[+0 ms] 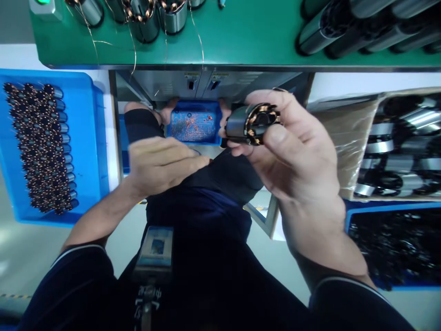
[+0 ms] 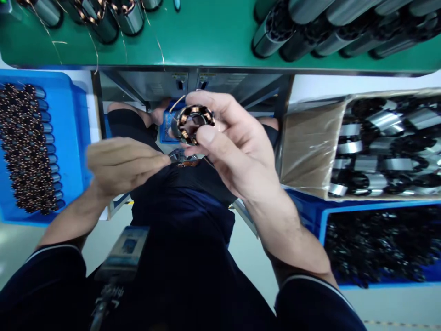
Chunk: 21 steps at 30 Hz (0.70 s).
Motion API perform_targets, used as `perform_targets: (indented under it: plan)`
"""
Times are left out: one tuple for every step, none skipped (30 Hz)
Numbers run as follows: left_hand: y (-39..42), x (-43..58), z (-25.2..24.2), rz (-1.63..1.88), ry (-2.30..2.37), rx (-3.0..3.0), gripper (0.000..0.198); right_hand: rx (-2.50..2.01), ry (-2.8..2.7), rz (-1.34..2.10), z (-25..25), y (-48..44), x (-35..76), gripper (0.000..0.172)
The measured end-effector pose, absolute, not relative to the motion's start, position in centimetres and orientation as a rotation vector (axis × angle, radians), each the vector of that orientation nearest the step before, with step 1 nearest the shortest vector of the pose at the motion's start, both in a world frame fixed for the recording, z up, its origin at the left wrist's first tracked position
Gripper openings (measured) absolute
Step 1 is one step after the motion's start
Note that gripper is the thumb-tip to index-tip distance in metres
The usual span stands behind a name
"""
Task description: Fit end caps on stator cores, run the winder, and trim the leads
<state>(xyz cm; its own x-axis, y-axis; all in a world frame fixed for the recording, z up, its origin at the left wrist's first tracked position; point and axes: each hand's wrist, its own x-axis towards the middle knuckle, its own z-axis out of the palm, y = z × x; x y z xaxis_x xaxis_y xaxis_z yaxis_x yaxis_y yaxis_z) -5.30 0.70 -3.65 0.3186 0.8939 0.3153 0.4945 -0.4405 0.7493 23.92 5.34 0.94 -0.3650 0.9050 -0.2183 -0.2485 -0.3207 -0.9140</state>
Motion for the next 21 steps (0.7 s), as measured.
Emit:
perform_targets:
  plan:
    - [0.5,-4.7,-4.7,0.977,1.208,2.13,0.009,-0.999,-1.071,1.775,0.9,5.3,24.2,0.042]
    - [0.4,-4.2,-5.5,0.97,1.209,2.147,0.014,-0.989,-1.1,1.743,0.8,5.1,24.5,0.041]
    - [0.3,-3.9,-5.9,0.981,1.231,2.095,0.017,-0.978,-1.136,1.712,0.7,4.9,24.6,0.041]
    - [0.4,-3.6,-6.0,1.016,1.264,1.975,0.016,-0.971,-1.172,1.688,0.7,4.8,24.7,0.043]
    - [0.5,-3.4,-5.5,1.083,1.28,1.836,0.012,-0.967,-1.203,1.674,0.6,4.6,24.7,0.047]
    - [0.7,-3.1,-4.8,1.161,1.279,1.71,0.012,-0.964,-1.225,1.665,0.5,4.4,24.5,0.051]
    - [1.0,-2.8,-3.8,1.235,1.269,1.615,0.018,-0.963,-1.237,1.664,0.4,4.3,24.3,0.055]
    - [1.3,-2.4,-2.8,1.289,1.253,1.553,0.025,-0.963,-1.243,1.667,0.3,4.3,23.9,0.059]
    - [1.7,-1.9,-1.9,1.324,1.233,1.509,0.029,-0.963,-1.248,1.665,0.2,4.3,23.6,0.061]
    - [1.9,-1.3,-1.3,1.348,1.208,1.469,0.031,-0.967,-1.253,1.654,0.1,4.3,23.3,0.062]
    - [2.1,-0.7,-1.1,1.369,1.173,1.425,0.031,-0.975,-1.256,1.634,0.0,4.3,23.1,0.064]
    - [2.2,-0.1,-1.4,1.386,1.13,1.37,0.031,-0.979,-1.258,1.613,-0.2,4.3,23.0,0.066]
    - [2.2,0.4,-2.0,1.395,1.085,1.298,0.032,-0.968,-1.259,1.592,-0.2,4.3,23.1,0.066]
    - [2.1,0.7,-2.9,1.381,1.048,1.214,0.034,-0.944,-1.263,1.575,-0.3,4.3,23.3,0.067]
    - [1.9,0.9,-3.9,1.343,1.029,1.124,0.036,-0.92,-1.267,1.567,-0.2,4.3,23.5,0.068]
    - [1.8,1.0,-4.8,1.295,1.033,1.044,0.038,-0.906,-1.275,1.567,-0.2,4.2,23.9,0.069]
    - [1.6,0.9,-5.4,1.25,1.051,0.988,0.04,-0.906,-1.289,1.568,-0.1,4.2,24.2,0.071]
    - [1.6,0.7,-5.7,1.221,1.07,0.967,0.042,-0.924,-1.309,1.568,0.1,4.1,24.5,0.073]
    - [1.6,0.4,-5.6,1.206,1.081,0.984,0.044,-0.953,-1.335,1.57,0.1,4.1,24.7,0.076]
    - [1.8,0.0,-5.2,1.196,1.081,1.03,0.044,-0.976,-1.364,1.575,0.2,4.1,24.8,0.079]
    - [2.0,-0.4,-4.6,1.186,1.076,1.092,0.043,-0.978,-1.39,1.581,0.2,4.1,24.8,0.082]
